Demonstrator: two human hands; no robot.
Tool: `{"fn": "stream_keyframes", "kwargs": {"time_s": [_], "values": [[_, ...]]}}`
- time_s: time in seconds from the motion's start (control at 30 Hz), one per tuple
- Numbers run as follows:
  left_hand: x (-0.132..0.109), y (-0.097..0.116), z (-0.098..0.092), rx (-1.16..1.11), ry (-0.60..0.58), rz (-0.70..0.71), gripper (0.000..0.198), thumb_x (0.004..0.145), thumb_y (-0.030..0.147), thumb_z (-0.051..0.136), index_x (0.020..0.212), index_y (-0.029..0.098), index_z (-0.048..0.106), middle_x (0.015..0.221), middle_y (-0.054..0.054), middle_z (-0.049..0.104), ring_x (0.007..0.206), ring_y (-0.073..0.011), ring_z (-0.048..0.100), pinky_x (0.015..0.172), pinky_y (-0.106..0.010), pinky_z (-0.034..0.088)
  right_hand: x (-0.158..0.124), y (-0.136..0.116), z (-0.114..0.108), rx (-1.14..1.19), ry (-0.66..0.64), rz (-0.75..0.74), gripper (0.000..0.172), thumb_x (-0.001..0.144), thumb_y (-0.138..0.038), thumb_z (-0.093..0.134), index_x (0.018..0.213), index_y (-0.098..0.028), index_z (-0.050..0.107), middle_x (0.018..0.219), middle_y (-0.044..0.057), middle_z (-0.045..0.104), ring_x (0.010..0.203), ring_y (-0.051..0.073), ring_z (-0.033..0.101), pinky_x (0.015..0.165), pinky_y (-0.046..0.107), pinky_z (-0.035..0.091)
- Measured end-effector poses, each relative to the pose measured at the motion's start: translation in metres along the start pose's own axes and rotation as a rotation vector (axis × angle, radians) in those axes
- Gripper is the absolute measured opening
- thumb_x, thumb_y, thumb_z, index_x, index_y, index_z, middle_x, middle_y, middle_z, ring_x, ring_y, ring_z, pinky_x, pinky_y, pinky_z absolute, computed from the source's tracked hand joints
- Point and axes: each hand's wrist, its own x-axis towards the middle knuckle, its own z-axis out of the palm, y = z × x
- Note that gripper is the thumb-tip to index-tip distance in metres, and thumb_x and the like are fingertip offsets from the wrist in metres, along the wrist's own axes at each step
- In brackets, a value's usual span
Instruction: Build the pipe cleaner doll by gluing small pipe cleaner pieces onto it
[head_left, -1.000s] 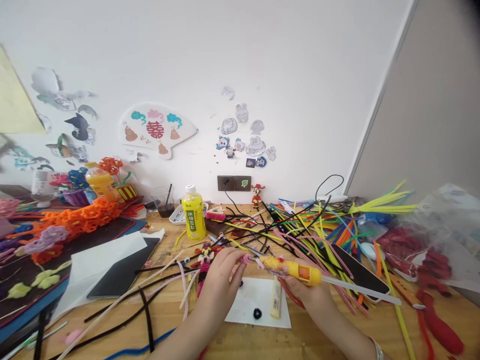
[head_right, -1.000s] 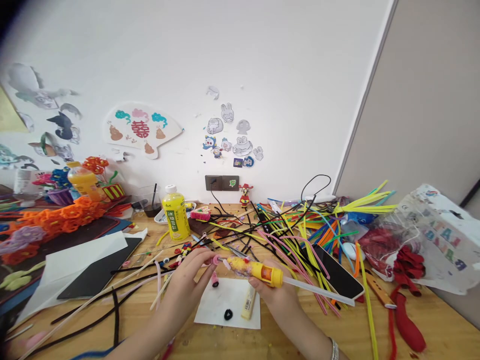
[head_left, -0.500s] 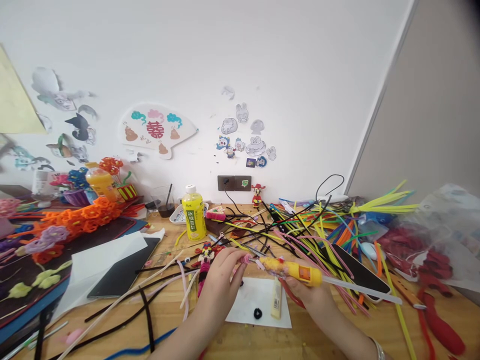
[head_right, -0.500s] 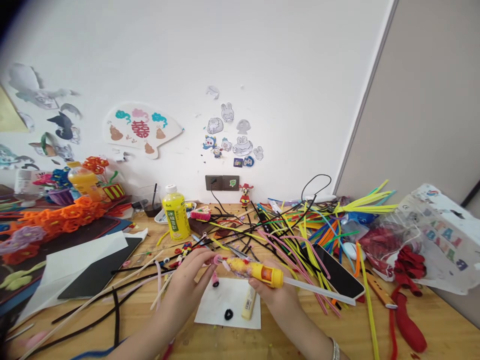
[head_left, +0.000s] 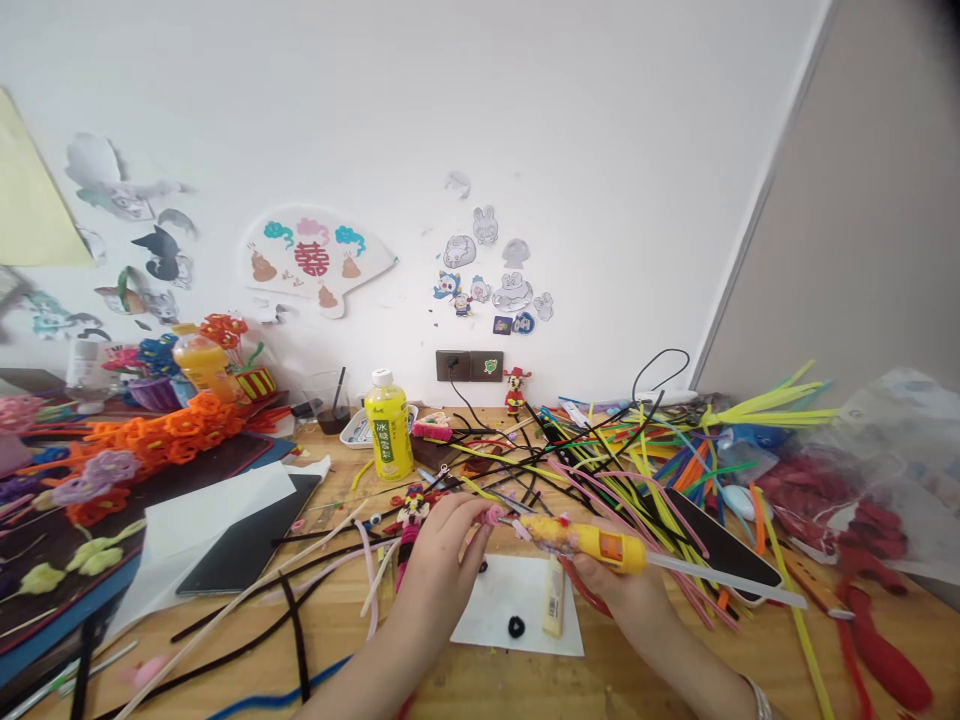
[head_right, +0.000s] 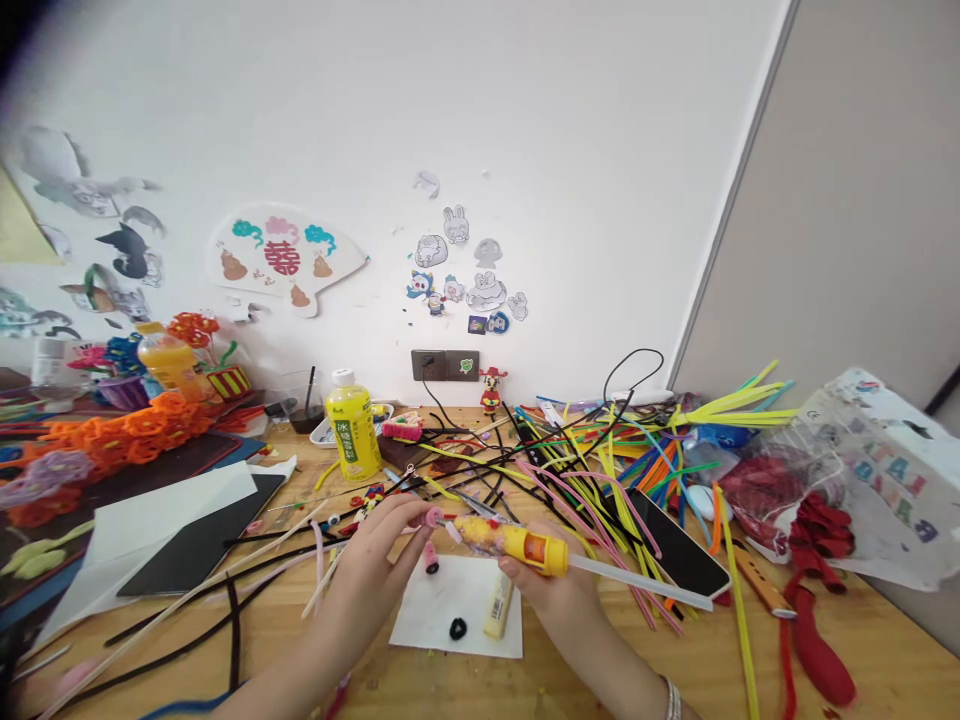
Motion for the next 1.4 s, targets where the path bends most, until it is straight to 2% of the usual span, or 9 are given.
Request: {"fn": "stream_keyframes", "kwargs": {"time_s": [0.5,1.17,1.3,1.4], "values": [[-0.003,0.0,0.001,-0.019,-0.027,0.019,0.015,0.083,0.014,0.046,0.092,0.019,0.058,0.091,-0.007,0.062,0.087,-0.0182,0.059,0.075,-0.03,0.05,-0.001,0.005,-0.001,-0.028,0.049,-0.006,0.028,0.073,-0.047,0.058,0.069,-0.02,0.063,0.067,0.004,0.067,0.065,0.021,0.062,0.058,0.03,0.052],[0.0,0.001,-0.002,0.027,0.029,0.062,0.016,0.084,0.016,0.045,0.091,0.018,0.059,0.091,-0.008,0.062,0.085,-0.0181,0.059,0.074,-0.03,0.05,0.001,-0.007,-0.001,0.053,0.033,0.024,0.031,0.071,-0.051,0.058,0.069,-0.02,0.064,0.067,0.005,0.066,0.064,0.022,0.062,0.06,0.033,0.053],[0.0,0.002,-0.002,0.016,0.037,0.064,0.016,0.084,0.016,0.044,0.09,0.019,0.059,0.09,-0.008,0.063,0.084,-0.018,0.06,0.073,-0.03,0.051,0.001,-0.008,-0.001,0.084,0.062,0.063,0.035,0.068,-0.054,0.06,0.072,-0.019,0.065,0.067,0.006,0.068,0.066,0.023,0.063,0.062,0.033,0.053],[0.0,0.003,-0.004,0.012,0.037,0.057,0.016,0.084,0.016,0.044,0.09,0.019,0.059,0.09,-0.008,0.064,0.084,-0.0182,0.06,0.073,-0.031,0.051,0.001,-0.006,0.0,0.1,0.073,0.125,0.037,0.065,-0.056,0.061,0.069,-0.019,0.065,0.059,0.005,0.065,0.062,0.023,0.062,0.058,0.033,0.053]]}}
